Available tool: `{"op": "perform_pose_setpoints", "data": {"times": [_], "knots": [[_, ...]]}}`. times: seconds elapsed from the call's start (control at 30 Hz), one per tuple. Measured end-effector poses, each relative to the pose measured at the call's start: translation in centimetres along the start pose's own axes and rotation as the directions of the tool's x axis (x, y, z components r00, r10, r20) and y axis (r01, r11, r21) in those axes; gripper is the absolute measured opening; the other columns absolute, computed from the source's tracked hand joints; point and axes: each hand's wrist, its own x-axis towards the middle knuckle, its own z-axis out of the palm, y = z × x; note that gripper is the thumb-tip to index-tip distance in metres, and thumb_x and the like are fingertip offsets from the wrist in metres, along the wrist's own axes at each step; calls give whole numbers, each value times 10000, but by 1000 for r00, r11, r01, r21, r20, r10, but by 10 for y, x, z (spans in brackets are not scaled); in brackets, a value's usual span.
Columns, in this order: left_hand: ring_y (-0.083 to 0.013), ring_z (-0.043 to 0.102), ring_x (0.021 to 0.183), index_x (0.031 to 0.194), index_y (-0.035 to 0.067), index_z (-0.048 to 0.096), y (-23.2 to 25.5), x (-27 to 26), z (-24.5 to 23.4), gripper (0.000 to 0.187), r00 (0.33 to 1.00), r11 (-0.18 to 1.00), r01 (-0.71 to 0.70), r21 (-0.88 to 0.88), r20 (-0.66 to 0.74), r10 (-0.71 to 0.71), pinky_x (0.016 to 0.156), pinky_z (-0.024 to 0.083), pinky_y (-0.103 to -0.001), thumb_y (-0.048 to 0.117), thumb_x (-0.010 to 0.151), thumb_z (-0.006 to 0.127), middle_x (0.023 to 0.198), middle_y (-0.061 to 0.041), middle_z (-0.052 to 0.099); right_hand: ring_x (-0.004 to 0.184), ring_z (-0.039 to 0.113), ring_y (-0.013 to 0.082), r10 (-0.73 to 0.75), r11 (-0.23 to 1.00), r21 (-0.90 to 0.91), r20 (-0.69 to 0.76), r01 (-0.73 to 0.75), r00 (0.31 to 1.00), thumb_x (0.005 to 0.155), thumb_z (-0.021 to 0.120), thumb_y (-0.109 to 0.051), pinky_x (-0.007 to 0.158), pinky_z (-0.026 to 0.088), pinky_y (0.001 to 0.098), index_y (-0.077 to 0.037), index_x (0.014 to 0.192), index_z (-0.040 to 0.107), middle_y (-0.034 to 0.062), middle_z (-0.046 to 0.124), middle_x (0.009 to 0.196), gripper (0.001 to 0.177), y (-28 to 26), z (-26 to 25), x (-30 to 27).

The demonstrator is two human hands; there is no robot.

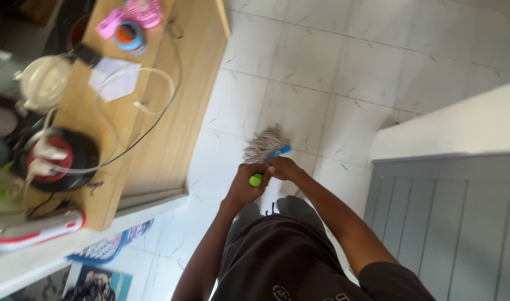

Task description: The person mops the tiled floor of a room using a mop, navigating around furniture and moving towards an open doorway.

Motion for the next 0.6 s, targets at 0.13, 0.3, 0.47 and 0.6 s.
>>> {"op": "perform_pose_setpoints", "data": {"times": [0.13,0.3,0.47,0.6], "knots": [[-206,608,600,871,-14,733,-4,28,59,250,975,991,-53,-125,209,78,598,495,-353,205,985,692,680,-154,691,997,696,362,-20,985,164,-233,60,972,933,594,-414,826,530,454,-145,1195,643,149,713,1036,379,51,-31,-81],[-237,713,739,901,21,712,-3,47,145,213,854,966,-162,-201,462,240,710,561,-355,213,880,802,807,-128,739,983,721,325,424,872,329,-135,-363,896,803,719,-287,838,551,424,-142,1153,660,122,731,1039,384,75,-60,-183],[-273,731,858,1012,36,718,-15,91,218,236,778,959,-203,-195,563,280,779,565,-385,206,871,800,940,-139,753,1062,674,337,334,943,163,-432,-291,838,806,744,-195,895,533,424,-127,1162,674,116,718,1132,369,78,-93,-242],[-293,740,923,1081,48,730,-48,133,284,274,722,930,-279,-240,586,368,837,573,-406,182,843,754,1002,-139,765,1251,605,311,530,835,407,-406,-372,745,874,730,-165,1046,479,414,-167,1359,548,107,622,1356,518,77,-124,-270]]}}
